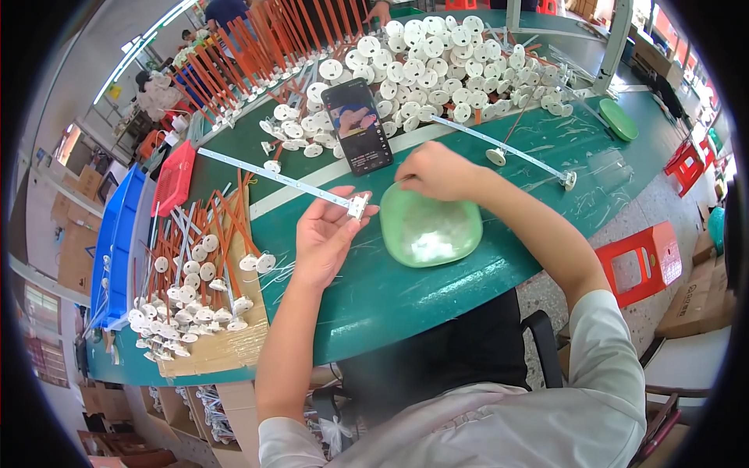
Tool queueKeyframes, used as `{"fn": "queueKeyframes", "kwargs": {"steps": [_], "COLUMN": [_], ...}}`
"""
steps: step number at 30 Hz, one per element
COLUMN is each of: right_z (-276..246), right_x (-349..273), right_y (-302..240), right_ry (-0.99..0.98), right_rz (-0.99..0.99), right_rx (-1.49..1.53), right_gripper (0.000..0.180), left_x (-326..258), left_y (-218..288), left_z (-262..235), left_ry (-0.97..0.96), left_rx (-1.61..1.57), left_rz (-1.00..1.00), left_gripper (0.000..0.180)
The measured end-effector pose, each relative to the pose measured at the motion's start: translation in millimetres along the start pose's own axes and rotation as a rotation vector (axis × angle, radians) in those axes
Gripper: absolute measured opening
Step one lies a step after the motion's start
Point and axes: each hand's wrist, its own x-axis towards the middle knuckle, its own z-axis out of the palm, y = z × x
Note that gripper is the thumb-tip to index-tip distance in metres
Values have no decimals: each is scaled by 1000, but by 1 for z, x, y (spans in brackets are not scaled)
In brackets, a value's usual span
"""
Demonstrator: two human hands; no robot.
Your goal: Assembling LED light components by attaching light strips to circular plastic bases and bundling them into groups.
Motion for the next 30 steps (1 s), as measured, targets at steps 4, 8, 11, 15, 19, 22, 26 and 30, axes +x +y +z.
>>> {"fn": "queueKeyframes", "kwargs": {"steps": [4, 8, 11, 15, 19, 22, 26, 30], "right_z": [0, -26, -21, -10, -13, -13, -19, -25], "right_x": [10, -11, -24, -36, -39, -38, -35, -37], "right_y": [-26, -46, -46, -47, -53, -47, -44, -49], "right_ry": [125, 32, -328, -416, -435, -321, -253, -260], "right_rz": [-204, -272, -339, -277, -203, -217, -222, -98], "right_rx": [-129, -132, 113, 228, 273, 346, 371, 400], "right_gripper": [17, 27, 32, 20, 16, 15, 11, 13], "left_x": [1, -2, -9, -14, -12, -10, -10, -11], "left_y": [-4, -7, -8, -13, -10, -8, -8, -7], "left_z": [2, 5, 8, 14, 20, 20, 18, 21], "left_ry": [-50, 12, 41, 52, 71, 64, 26, 9], "left_rx": [60, 146, 160, 180, 198, 223, 237, 247], "left_rz": [50, 76, 70, -6, 26, 14, 17, 23], "left_gripper": [50, 55, 58, 58, 59, 59, 58, 54]}}
